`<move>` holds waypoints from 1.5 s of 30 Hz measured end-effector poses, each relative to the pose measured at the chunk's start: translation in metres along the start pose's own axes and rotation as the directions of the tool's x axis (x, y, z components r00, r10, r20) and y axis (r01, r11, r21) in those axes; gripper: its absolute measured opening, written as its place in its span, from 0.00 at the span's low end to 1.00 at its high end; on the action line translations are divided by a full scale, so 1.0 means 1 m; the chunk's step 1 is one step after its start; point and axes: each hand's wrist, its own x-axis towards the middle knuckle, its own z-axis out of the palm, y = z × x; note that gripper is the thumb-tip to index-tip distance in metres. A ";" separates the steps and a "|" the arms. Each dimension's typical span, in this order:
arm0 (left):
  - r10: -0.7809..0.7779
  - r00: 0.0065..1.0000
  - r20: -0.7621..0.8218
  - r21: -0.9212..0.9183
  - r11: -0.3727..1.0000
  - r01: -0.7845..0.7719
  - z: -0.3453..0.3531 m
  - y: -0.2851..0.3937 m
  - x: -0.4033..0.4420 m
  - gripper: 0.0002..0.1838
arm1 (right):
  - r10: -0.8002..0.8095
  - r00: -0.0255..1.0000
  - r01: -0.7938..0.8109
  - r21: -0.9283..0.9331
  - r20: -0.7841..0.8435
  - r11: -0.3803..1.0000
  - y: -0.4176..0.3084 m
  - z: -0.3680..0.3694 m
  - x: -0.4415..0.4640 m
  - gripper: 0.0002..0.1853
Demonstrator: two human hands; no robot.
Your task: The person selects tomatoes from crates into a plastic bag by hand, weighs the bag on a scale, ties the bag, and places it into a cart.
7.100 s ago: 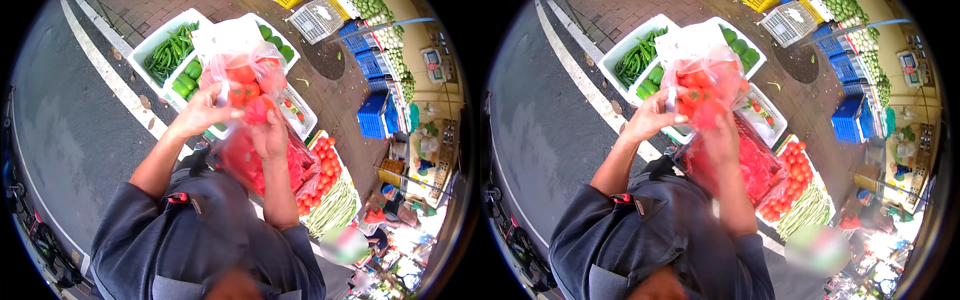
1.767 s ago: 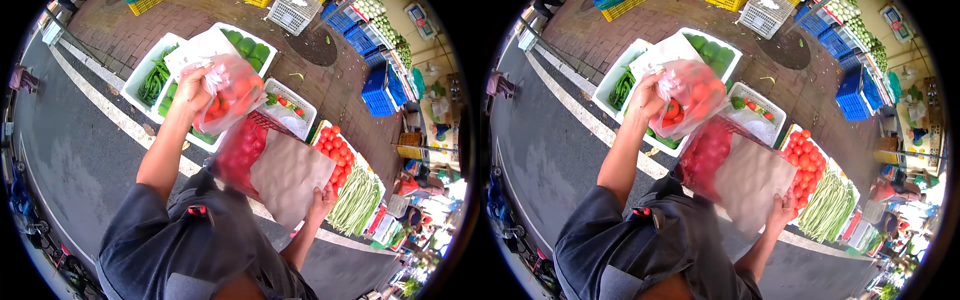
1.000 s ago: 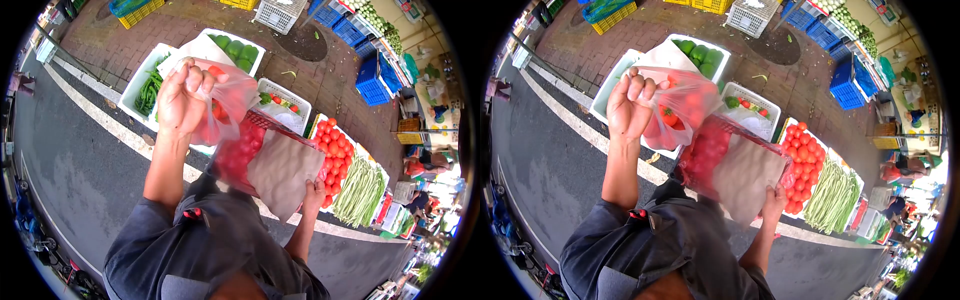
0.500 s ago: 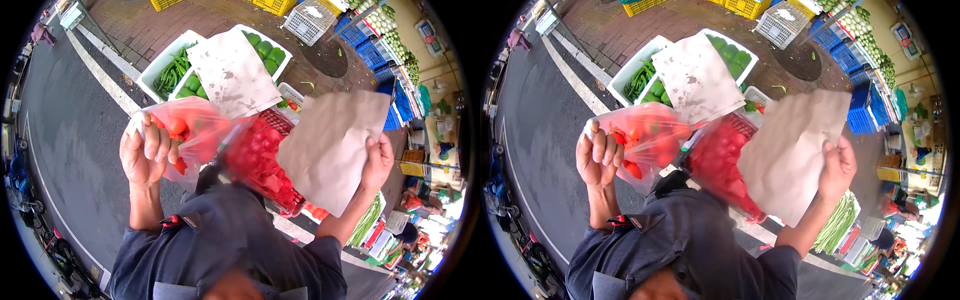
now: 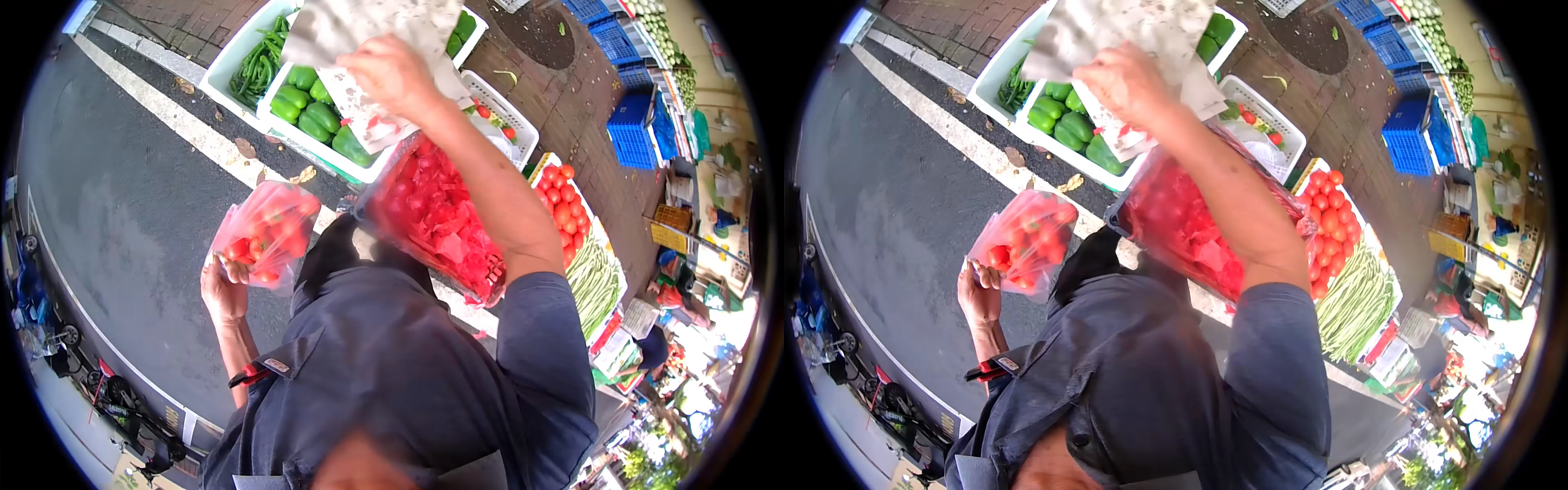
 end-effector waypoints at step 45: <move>-0.396 0.722 -0.567 -0.140 0.911 0.389 -0.082 -0.137 -0.014 0.13 | 0.924 0.358 -0.930 -0.138 -0.135 0.340 0.026 0.100 -0.388 0.14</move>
